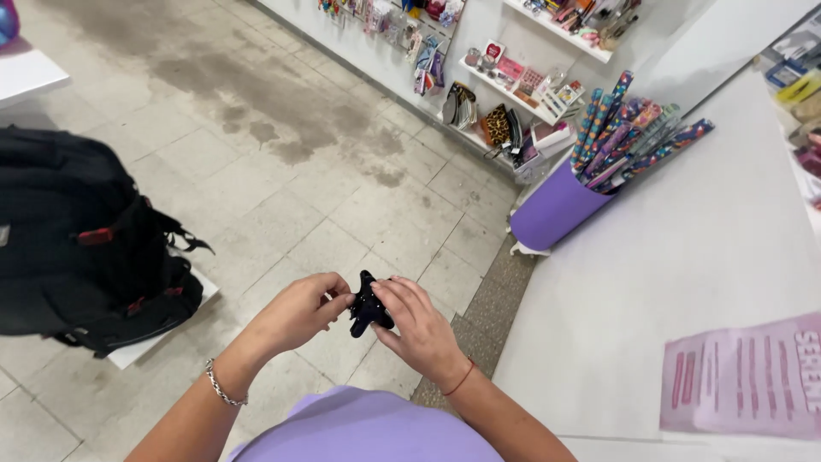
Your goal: Organizing and hanging hair accessories on a display rack
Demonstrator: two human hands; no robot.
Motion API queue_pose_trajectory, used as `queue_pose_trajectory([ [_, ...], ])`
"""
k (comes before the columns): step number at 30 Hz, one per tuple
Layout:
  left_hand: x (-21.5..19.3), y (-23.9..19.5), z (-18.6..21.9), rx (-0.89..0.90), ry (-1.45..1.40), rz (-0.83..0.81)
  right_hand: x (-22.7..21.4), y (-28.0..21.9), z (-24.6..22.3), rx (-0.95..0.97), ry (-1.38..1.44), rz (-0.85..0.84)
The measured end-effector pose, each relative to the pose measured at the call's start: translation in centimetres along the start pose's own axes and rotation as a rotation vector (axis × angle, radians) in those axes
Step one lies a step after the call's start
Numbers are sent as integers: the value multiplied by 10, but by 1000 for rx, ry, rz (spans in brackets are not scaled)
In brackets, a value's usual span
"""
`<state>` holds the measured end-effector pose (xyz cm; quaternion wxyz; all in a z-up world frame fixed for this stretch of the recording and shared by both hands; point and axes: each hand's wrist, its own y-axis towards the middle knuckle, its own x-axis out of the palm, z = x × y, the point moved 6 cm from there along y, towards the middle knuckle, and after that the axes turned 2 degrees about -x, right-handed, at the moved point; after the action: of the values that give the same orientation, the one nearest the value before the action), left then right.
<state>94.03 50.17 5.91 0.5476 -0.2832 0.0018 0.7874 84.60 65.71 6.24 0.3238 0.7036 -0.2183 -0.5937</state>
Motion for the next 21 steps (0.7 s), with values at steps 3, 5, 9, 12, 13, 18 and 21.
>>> queue_pose_trajectory([
  [3,-29,74,8,23,29,-20,24,30,72,29,33,-28],
  [5,-50,122,9,37,-9,-11,44,52,116,26,43,-26],
  [9,-98,214,10,71,-103,28,81,98,205,71,44,-4],
  [12,-143,287,27,147,-185,62,120,130,285,116,38,-15],
  [13,-158,314,27,143,-184,49,132,146,307,129,35,-18],
  [18,-237,440,75,246,-63,-7,150,229,413,106,-72,176],
  [21,-271,518,103,316,21,-39,170,259,478,126,-115,216],
])
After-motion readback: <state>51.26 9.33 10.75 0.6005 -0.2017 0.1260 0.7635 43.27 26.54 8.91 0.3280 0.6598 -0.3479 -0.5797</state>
